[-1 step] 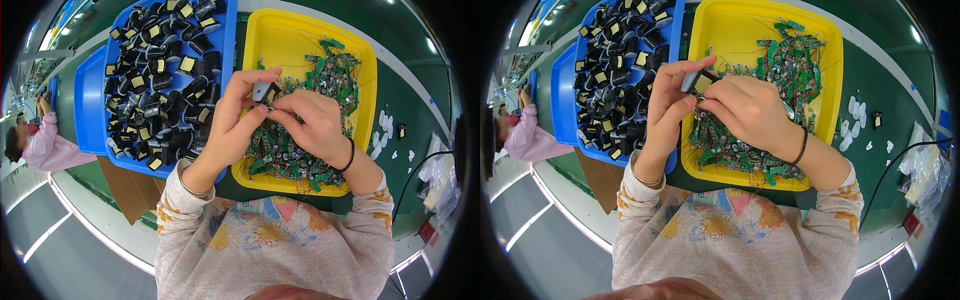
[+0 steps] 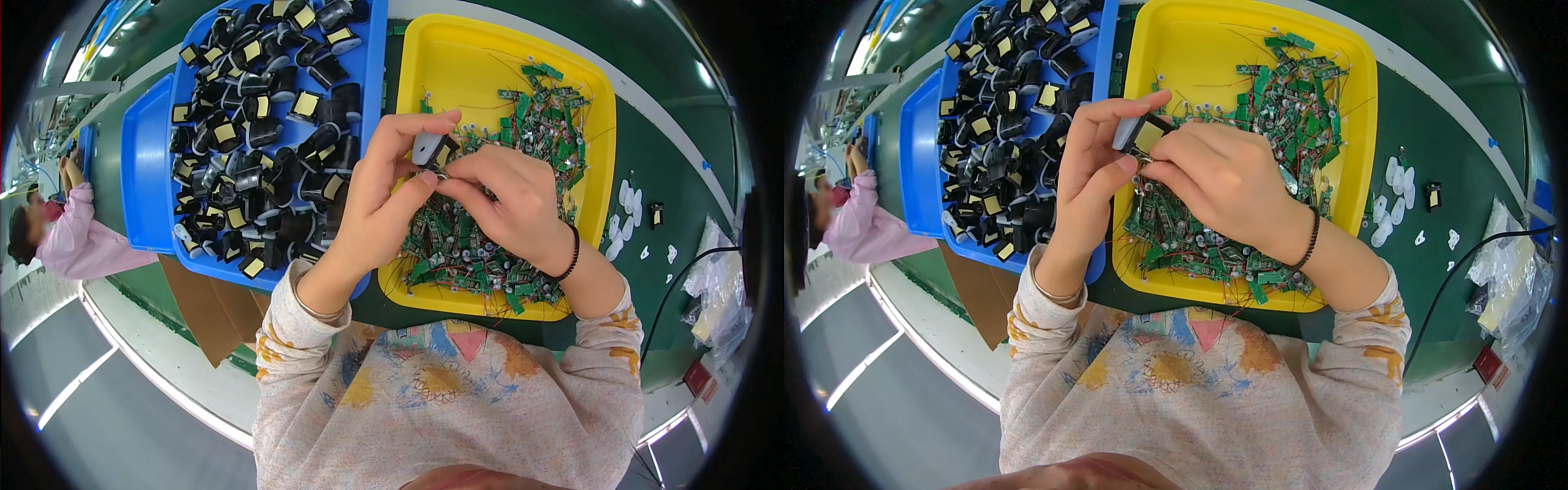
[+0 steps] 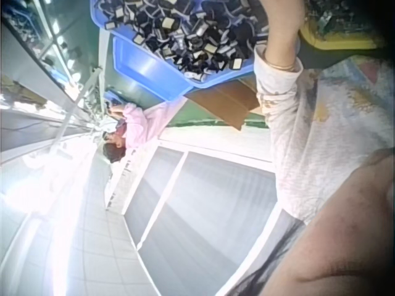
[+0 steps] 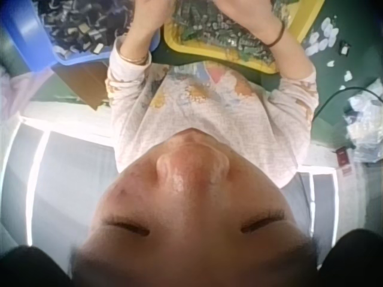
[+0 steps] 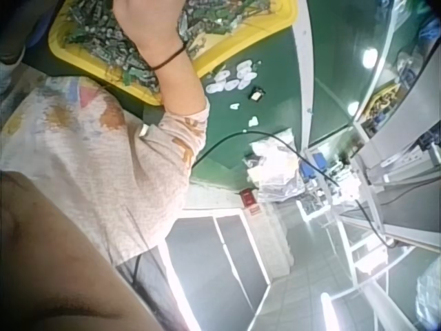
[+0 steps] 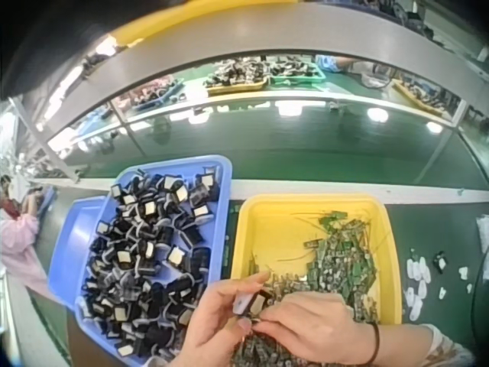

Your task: The person repeatedly picks up small black plastic housings from a blue bin and green circuit boards from a yellow bin. They insert the circuit boards into the housings by hand, aligning the components, and then place the assembled units back into the blue bin. The process is repetitive and performed one unit at a time.

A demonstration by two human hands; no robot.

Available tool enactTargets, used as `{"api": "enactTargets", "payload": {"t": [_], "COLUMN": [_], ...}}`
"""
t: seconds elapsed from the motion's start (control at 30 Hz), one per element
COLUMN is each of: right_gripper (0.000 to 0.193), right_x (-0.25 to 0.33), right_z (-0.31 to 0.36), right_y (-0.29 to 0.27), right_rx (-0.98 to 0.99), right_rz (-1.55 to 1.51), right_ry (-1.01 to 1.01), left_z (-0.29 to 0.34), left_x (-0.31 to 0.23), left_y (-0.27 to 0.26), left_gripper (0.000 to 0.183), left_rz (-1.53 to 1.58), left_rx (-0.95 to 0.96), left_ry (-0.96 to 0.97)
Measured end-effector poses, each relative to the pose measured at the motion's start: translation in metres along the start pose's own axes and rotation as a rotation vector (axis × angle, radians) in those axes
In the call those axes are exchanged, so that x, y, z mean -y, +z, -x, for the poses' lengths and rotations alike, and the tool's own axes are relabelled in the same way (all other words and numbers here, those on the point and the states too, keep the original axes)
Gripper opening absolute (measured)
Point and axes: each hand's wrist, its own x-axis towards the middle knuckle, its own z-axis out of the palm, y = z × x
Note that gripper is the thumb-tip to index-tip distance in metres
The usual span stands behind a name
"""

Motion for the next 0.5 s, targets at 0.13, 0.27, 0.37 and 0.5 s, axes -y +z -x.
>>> {"api": "enactTargets", "payload": {"t": [0.13, 0.27, 0.37, 0.5], "right_gripper": [0.012, 0.012, 0.011, 0.011], "right_x": [-0.0001, -0.0002, -0.0003, 0.0009], "right_z": [0.0007, 0.0002, 0.0011, -0.0003], "right_y": [0.0010, 0.0004, -0.0006, -0.0050], "right_rx": [0.004, 0.013, 0.035, 0.080], "right_rz": [-0.045, -0.113, -0.302, -0.613], "right_ry": [0.037, 0.096, 0.223, 0.402], "left_z": [-0.0004, 0.0008, 0.0014, 0.0023], "left_x": [-0.0029, -0.0028, -0.0028, -0.0051], "left_y": [0.0007, 0.0011, -0.0001, -0.0052], "left_gripper": [0.042, 0.042, 0.039, 0.039], "left_rz": [0.011, 0.003, -0.063, -0.062], "left_rx": [0.013, -0.014, -0.030, -0.033], "left_ry": [-0.011, -0.023, -0.023, -0.044]}}
